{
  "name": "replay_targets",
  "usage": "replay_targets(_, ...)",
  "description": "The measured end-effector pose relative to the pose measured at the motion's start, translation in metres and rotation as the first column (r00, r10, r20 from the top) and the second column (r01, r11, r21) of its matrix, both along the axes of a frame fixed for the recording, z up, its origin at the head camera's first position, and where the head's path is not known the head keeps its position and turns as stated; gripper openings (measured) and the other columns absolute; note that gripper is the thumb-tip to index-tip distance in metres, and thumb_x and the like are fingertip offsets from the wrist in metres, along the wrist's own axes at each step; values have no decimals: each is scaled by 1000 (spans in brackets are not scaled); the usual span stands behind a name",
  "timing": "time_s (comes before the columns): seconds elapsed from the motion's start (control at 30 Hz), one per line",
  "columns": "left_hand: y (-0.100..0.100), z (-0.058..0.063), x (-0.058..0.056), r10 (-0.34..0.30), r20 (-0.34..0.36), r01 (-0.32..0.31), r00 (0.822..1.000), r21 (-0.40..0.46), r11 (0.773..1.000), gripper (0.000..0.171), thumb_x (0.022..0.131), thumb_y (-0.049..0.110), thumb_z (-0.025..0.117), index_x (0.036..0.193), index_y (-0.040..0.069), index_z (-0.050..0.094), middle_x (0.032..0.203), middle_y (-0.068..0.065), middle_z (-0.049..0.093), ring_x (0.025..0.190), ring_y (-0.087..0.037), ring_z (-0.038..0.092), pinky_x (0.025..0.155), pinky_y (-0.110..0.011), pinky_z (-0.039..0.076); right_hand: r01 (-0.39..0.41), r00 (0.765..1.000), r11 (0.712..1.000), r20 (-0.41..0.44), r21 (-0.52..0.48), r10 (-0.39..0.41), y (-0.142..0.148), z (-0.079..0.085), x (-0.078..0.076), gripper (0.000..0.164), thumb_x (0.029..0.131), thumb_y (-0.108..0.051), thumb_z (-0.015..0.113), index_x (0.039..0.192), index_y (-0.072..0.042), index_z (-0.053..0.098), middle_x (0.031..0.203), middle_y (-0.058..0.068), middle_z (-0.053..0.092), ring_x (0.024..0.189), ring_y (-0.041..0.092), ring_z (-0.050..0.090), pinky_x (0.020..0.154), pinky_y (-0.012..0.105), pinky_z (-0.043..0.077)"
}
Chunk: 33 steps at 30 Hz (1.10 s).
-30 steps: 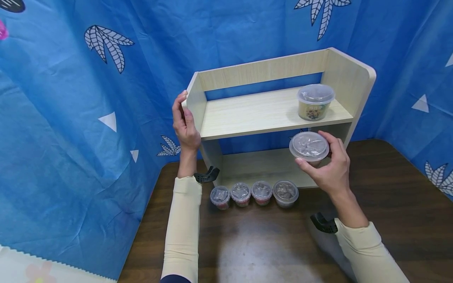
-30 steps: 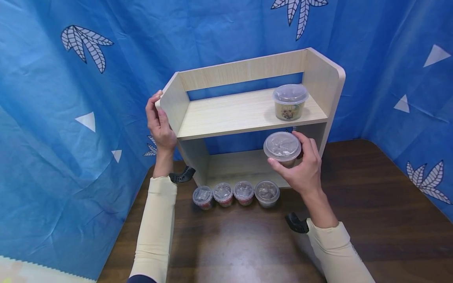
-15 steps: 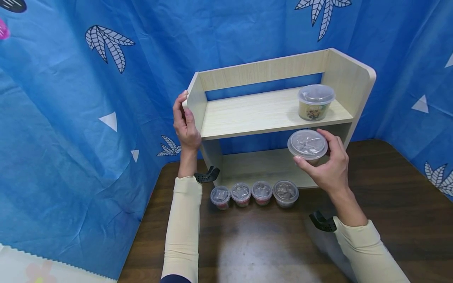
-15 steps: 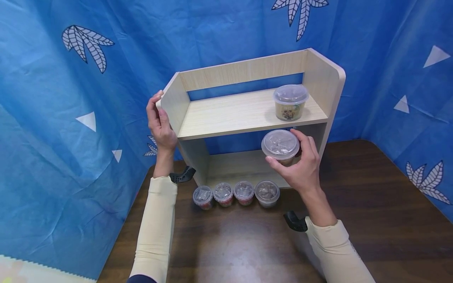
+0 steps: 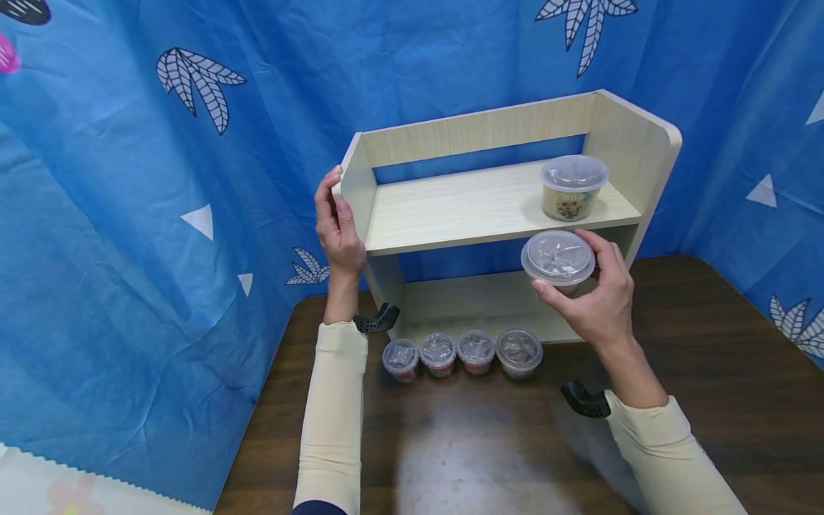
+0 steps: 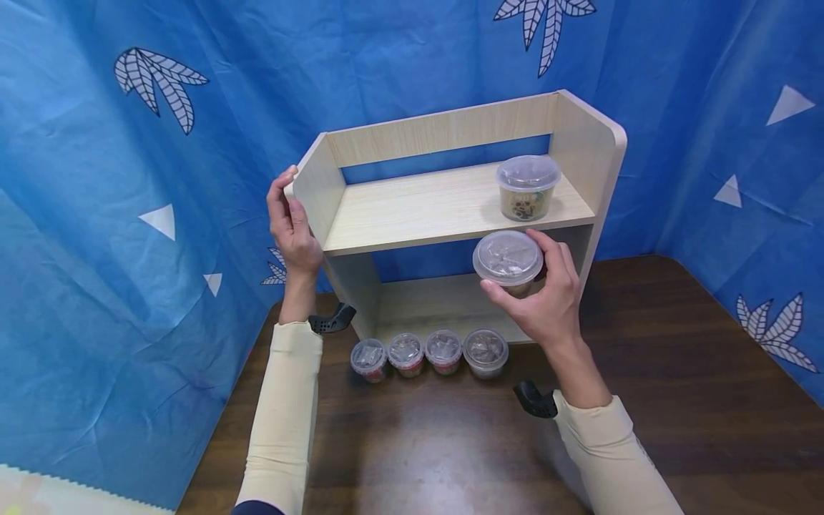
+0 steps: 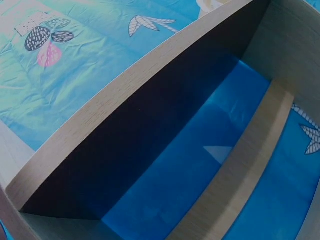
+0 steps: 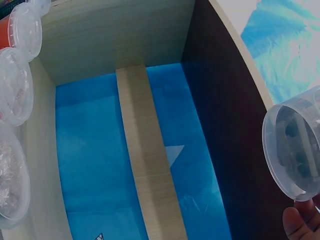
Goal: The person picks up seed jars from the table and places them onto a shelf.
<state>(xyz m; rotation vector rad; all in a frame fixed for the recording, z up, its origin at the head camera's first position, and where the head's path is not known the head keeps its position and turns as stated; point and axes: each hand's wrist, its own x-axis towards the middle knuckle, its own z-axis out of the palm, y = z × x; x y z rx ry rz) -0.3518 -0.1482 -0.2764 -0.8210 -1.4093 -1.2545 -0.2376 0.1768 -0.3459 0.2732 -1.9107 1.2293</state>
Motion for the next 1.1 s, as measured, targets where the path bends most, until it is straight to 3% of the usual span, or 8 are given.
replay_targets(0.7, -1, 0, 2, 4, -1, -4, 1000, 0, 1000, 34, 97, -5, 36, 130, -10, 43, 137, -27, 47, 126, -31, 50, 103, -47, 44, -13, 1000, 1000, -24, -16, 12, -3, 13, -6, 78, 66, -19, 81, 138, -4, 54, 126, 19, 58, 106, 3, 47, 82, 14, 40)
replay_targets(1.1, 0, 0, 1, 2, -7, -2, 1000, -6, 1000, 34, 97, -6, 37, 129, -10, 43, 137, -28, 47, 126, -34, 50, 103, -47, 43, -19, 1000, 1000, -12, -15, 18, -6, 19, -7, 77, 68, -18, 80, 139, -6, 53, 128, 19, 57, 110, 6, 49, 87, 13, 42)
